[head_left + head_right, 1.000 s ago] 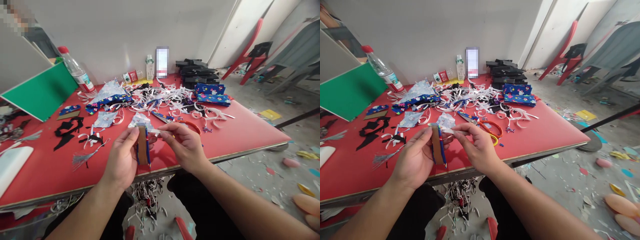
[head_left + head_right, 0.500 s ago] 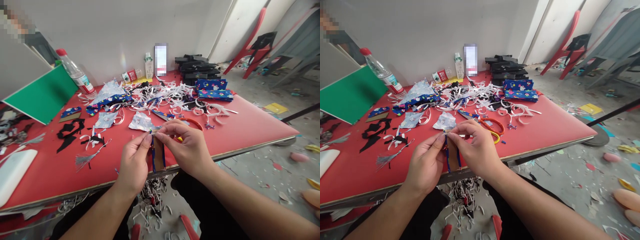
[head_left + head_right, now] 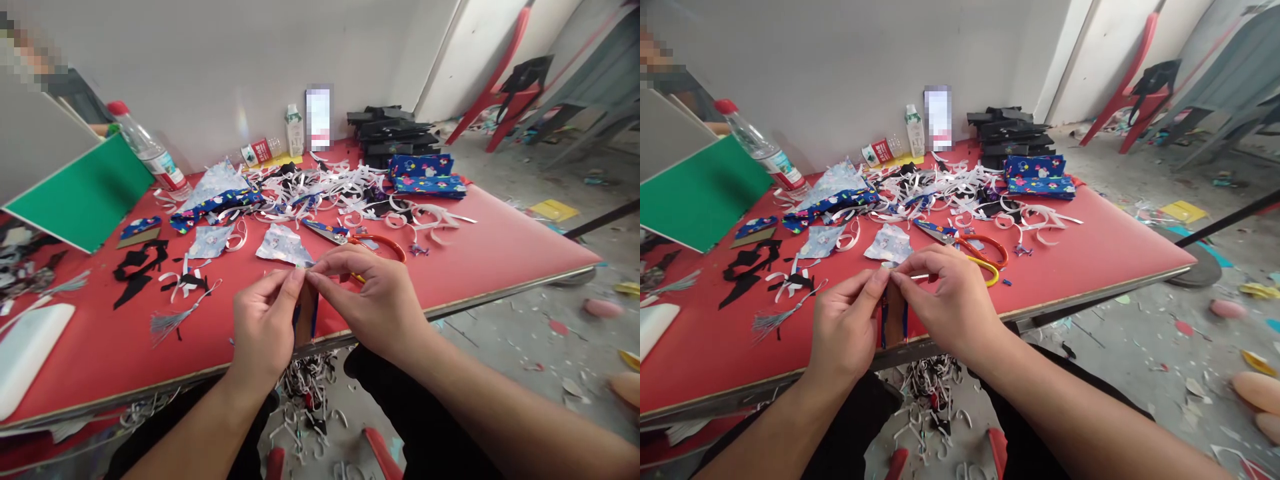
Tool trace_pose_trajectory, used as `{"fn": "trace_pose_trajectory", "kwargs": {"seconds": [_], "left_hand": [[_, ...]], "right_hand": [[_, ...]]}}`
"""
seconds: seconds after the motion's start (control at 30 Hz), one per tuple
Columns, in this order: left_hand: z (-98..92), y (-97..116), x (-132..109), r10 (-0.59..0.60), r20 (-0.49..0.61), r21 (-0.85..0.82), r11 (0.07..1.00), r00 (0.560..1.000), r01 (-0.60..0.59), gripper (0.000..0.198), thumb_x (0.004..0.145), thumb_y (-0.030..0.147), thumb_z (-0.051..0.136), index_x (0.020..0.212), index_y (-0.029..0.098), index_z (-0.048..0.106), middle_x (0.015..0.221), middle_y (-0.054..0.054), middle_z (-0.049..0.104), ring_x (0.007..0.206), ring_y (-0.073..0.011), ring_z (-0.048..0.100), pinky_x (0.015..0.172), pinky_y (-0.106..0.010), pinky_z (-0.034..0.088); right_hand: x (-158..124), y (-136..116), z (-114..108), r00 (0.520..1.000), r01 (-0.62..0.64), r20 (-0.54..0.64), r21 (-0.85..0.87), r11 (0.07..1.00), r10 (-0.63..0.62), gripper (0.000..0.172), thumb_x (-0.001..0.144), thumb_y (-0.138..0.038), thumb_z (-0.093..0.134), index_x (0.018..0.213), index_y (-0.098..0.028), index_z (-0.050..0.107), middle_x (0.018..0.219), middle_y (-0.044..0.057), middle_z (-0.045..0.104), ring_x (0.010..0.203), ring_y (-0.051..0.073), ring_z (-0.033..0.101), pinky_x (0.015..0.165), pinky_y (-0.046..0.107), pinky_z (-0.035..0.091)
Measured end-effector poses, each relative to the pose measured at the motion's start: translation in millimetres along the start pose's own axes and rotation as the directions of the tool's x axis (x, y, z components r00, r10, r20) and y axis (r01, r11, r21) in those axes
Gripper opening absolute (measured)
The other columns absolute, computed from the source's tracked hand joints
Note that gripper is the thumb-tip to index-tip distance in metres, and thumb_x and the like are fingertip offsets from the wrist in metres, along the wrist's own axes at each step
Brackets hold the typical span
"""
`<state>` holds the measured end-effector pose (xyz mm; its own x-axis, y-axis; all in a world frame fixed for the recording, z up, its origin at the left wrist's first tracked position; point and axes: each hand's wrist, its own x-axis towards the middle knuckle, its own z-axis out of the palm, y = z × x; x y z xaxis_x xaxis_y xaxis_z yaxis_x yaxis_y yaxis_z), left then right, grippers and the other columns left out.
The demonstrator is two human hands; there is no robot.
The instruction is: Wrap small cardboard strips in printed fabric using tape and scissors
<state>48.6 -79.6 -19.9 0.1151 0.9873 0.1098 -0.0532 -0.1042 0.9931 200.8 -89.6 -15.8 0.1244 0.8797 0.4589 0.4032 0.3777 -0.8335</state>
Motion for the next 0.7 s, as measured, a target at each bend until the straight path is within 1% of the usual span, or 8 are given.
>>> {"fn": "trace_pose_trajectory", "kwargs": {"seconds": [0.07, 0.13, 0.2, 0.27, 0.33, 0.47, 0.6, 0.7], "left_hand": [[-0.2, 1, 0, 0.049, -0.046, 0.103, 0.994, 0.998, -0.044, 0.030, 0.097, 0.039, 0.073, 0.075, 0.020, 0.079, 0.061, 0.002, 0.058, 0.057, -0.0100, 0.050, 0.053, -0.021, 0.044], [-0.5, 1, -1, 0.077, -0.092, 0.171, 0.983, 0.993, -0.061, 0.030, 0.098, 0.040, 0.071, 0.077, 0.020, 0.079, 0.059, 0.003, 0.057, 0.054, -0.0098, 0.049, 0.051, -0.022, 0.043], [-0.6, 1, -1, 0.088, -0.138, 0.205, 0.977, 0.987, -0.058, 0.030, 0.099, 0.043, 0.069, 0.082, 0.021, 0.080, 0.059, 0.003, 0.059, 0.053, -0.0106, 0.050, 0.049, -0.023, 0.043], [-0.6, -1, -2, 0.102, -0.157, 0.226, 0.972, 0.982, -0.065, 0.030, 0.100, 0.045, 0.068, 0.086, 0.021, 0.081, 0.065, 0.000, 0.066, 0.059, -0.0130, 0.058, 0.053, -0.023, 0.047], [-0.6, -1, -2, 0.126, -0.150, 0.243, 0.966, 0.981, -0.086, 0.030, 0.100, 0.044, 0.067, 0.088, 0.021, 0.082, 0.071, -0.002, 0.071, 0.069, -0.0156, 0.066, 0.059, -0.024, 0.052], [-1.8, 1, -1, 0.189, -0.155, 0.285, 0.948, 0.970, -0.139, 0.028, 0.100, 0.040, 0.068, 0.087, 0.020, 0.082, 0.073, -0.001, 0.075, 0.072, -0.0144, 0.070, 0.065, -0.022, 0.055], [-2.6, 2, 1, 0.181, -0.158, 0.266, 0.955, 0.971, -0.135, 0.027, 0.100, 0.042, 0.068, 0.091, 0.022, 0.084, 0.078, 0.000, 0.079, 0.071, -0.0120, 0.069, 0.066, -0.019, 0.055], [-0.3, 2, 0, 0.141, -0.130, 0.216, 0.970, 0.981, -0.111, 0.028, 0.100, 0.043, 0.068, 0.093, 0.022, 0.084, 0.078, 0.000, 0.080, 0.071, -0.0127, 0.070, 0.065, -0.020, 0.056]], "right_hand": [[-2, -2, 0, 0.999, 0.048, 0.012, -0.068, 0.997, -0.047, 0.008, 0.093, -0.018, 0.074, 0.085, -0.022, 0.076, 0.086, 0.001, 0.080, 0.083, 0.019, 0.072, 0.078, 0.037, 0.054], [-5, -4, 0, 0.994, 0.105, 0.032, -0.151, 0.983, -0.101, 0.008, 0.094, -0.017, 0.072, 0.092, -0.023, 0.076, 0.089, 0.000, 0.080, 0.086, 0.020, 0.074, 0.081, 0.040, 0.054], [-8, -7, 1, 0.992, 0.124, 0.027, -0.168, 0.978, -0.121, 0.013, 0.095, -0.016, 0.071, 0.104, -0.025, 0.073, 0.099, 0.001, 0.081, 0.092, 0.021, 0.076, 0.085, 0.041, 0.056], [-10, -10, 3, 0.998, 0.059, -0.017, -0.068, 0.996, -0.060, 0.025, 0.094, -0.017, 0.073, 0.116, -0.026, 0.066, 0.107, 0.001, 0.080, 0.097, 0.021, 0.078, 0.083, 0.038, 0.059], [-9, -11, 4, 0.997, -0.056, -0.048, 0.079, 0.995, 0.060, 0.033, 0.091, -0.019, 0.075, 0.119, -0.027, 0.060, 0.104, 0.000, 0.080, 0.096, 0.020, 0.080, 0.076, 0.032, 0.061], [-4, -10, 3, 0.972, -0.226, -0.015, 0.227, 0.947, 0.235, 0.029, 0.088, -0.018, 0.078, 0.109, -0.027, 0.060, 0.085, -0.003, 0.080, 0.082, 0.020, 0.081, 0.064, 0.030, 0.060], [0, -9, 0, 0.963, -0.255, -0.017, 0.281, 0.925, 0.271, 0.027, 0.086, -0.017, 0.078, 0.107, -0.026, 0.063, 0.078, -0.004, 0.079, 0.075, 0.019, 0.079, 0.058, 0.030, 0.055], [-1, -10, 0, 0.966, -0.238, -0.038, 0.244, 0.940, 0.254, 0.030, 0.084, -0.019, 0.082, 0.107, -0.026, 0.064, 0.078, -0.004, 0.079, 0.073, 0.019, 0.078, 0.056, 0.031, 0.053]]}}
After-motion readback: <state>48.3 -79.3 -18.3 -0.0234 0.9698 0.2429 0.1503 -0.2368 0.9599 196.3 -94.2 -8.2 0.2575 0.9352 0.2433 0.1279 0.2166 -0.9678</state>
